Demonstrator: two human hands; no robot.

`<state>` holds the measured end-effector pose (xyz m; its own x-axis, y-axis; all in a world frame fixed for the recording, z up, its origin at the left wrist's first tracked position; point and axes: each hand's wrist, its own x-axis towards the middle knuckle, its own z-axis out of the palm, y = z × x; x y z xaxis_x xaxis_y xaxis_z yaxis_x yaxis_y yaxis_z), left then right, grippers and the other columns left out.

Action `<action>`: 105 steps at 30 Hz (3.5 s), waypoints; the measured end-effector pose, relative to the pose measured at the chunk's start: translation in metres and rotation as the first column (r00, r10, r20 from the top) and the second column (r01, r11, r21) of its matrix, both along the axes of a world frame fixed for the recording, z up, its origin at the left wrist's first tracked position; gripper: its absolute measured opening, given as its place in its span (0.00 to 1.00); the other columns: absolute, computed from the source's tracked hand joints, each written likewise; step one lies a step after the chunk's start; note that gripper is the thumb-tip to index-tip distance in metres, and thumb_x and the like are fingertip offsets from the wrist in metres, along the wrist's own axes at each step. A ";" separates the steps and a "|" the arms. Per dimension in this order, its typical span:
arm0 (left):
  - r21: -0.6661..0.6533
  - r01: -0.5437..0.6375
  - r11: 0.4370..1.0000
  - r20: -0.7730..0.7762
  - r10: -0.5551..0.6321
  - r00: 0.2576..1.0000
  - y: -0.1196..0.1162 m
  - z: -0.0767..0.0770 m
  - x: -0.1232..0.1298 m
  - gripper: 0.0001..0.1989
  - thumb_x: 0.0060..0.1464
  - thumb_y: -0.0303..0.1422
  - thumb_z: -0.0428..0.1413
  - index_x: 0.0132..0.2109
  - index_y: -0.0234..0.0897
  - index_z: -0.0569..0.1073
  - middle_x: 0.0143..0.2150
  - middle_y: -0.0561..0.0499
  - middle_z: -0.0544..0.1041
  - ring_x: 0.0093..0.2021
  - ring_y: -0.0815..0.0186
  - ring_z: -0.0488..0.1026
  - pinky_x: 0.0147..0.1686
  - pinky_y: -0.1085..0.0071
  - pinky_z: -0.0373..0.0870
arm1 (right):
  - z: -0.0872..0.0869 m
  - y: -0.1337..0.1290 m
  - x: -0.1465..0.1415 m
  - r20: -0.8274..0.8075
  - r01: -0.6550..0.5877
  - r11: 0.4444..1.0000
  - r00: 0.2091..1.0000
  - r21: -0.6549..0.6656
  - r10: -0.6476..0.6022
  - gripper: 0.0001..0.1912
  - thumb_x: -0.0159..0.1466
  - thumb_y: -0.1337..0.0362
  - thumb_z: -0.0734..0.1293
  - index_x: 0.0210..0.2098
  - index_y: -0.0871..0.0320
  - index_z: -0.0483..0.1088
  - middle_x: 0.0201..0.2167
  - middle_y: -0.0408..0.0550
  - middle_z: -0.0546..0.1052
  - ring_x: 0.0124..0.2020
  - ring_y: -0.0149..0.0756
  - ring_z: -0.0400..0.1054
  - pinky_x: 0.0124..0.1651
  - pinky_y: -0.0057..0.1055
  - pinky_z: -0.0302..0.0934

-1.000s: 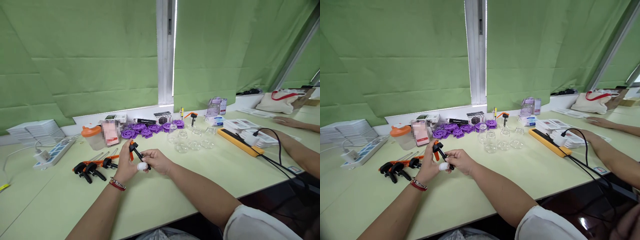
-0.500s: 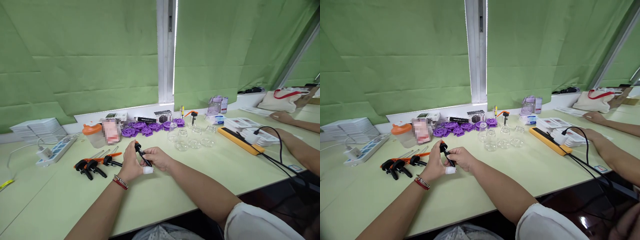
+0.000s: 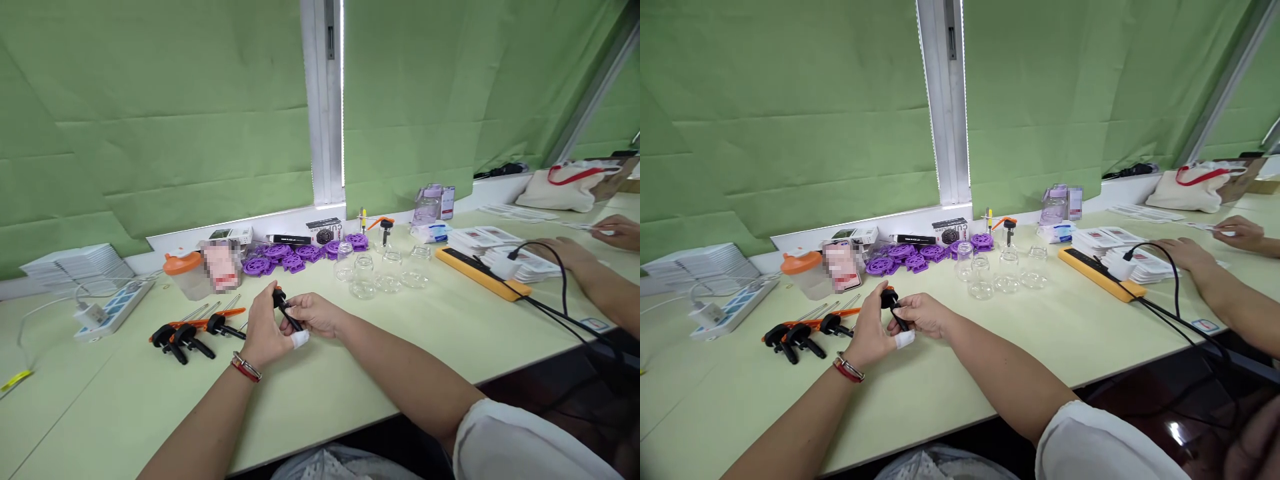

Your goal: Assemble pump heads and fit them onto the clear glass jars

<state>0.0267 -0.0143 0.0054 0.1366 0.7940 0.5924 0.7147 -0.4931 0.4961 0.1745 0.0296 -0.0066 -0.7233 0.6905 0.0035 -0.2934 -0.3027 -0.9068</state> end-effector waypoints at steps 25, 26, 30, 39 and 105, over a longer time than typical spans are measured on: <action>-0.085 -0.058 0.995 -0.282 0.032 0.959 0.019 -0.013 -0.010 0.51 0.31 0.42 0.64 0.62 0.34 0.53 0.52 0.40 0.68 0.52 0.49 0.64 0.51 0.55 0.61 | -0.015 0.036 0.009 0.598 -0.185 0.581 0.417 0.793 -0.684 0.06 0.56 0.67 0.68 0.32 0.55 0.78 0.36 0.45 0.77 0.37 0.34 0.68 0.36 0.26 0.56; -0.080 -0.057 0.995 -0.292 0.031 0.956 0.019 -0.013 -0.009 0.51 0.31 0.42 0.64 0.62 0.34 0.53 0.52 0.40 0.68 0.52 0.49 0.64 0.51 0.55 0.61 | -0.014 0.036 0.010 0.610 -0.185 0.594 0.411 0.783 -0.677 0.05 0.56 0.67 0.68 0.32 0.56 0.77 0.34 0.45 0.77 0.36 0.34 0.68 0.35 0.27 0.55; -0.069 -0.044 0.997 -0.319 0.020 0.948 0.019 -0.015 -0.006 0.50 0.31 0.42 0.64 0.62 0.34 0.54 0.53 0.40 0.67 0.52 0.49 0.64 0.51 0.55 0.60 | -0.013 0.037 0.014 0.653 -0.196 0.640 0.423 0.743 -0.629 0.02 0.52 0.69 0.70 0.28 0.59 0.75 0.26 0.46 0.75 0.29 0.33 0.66 0.32 0.27 0.54; -0.106 -0.019 0.994 -0.253 -0.009 0.967 0.011 -0.002 -0.007 0.50 0.32 0.41 0.64 0.62 0.35 0.53 0.52 0.40 0.68 0.51 0.49 0.65 0.51 0.55 0.60 | 0.001 0.027 0.029 0.377 0.064 0.799 0.857 0.598 -0.352 0.06 0.55 0.67 0.67 0.32 0.62 0.71 0.22 0.41 0.72 0.23 0.27 0.65 0.30 0.28 0.61; -0.702 0.587 0.403 0.675 0.116 0.729 0.005 0.019 -0.018 0.17 0.42 0.40 0.55 0.39 0.37 0.69 0.24 0.54 0.69 0.24 0.64 0.71 0.20 0.73 0.56 | 0.001 0.012 0.004 0.160 0.063 0.874 0.974 0.483 -0.159 0.15 0.42 0.62 0.76 0.26 0.61 0.71 0.23 0.40 0.73 0.25 0.28 0.66 0.33 0.28 0.62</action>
<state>0.0086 -0.0097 0.0245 0.3558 0.8737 -0.3316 0.0561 0.3342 0.9408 0.1789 0.0421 -0.0054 -0.6620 0.7164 0.2204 -0.1085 0.1994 -0.9739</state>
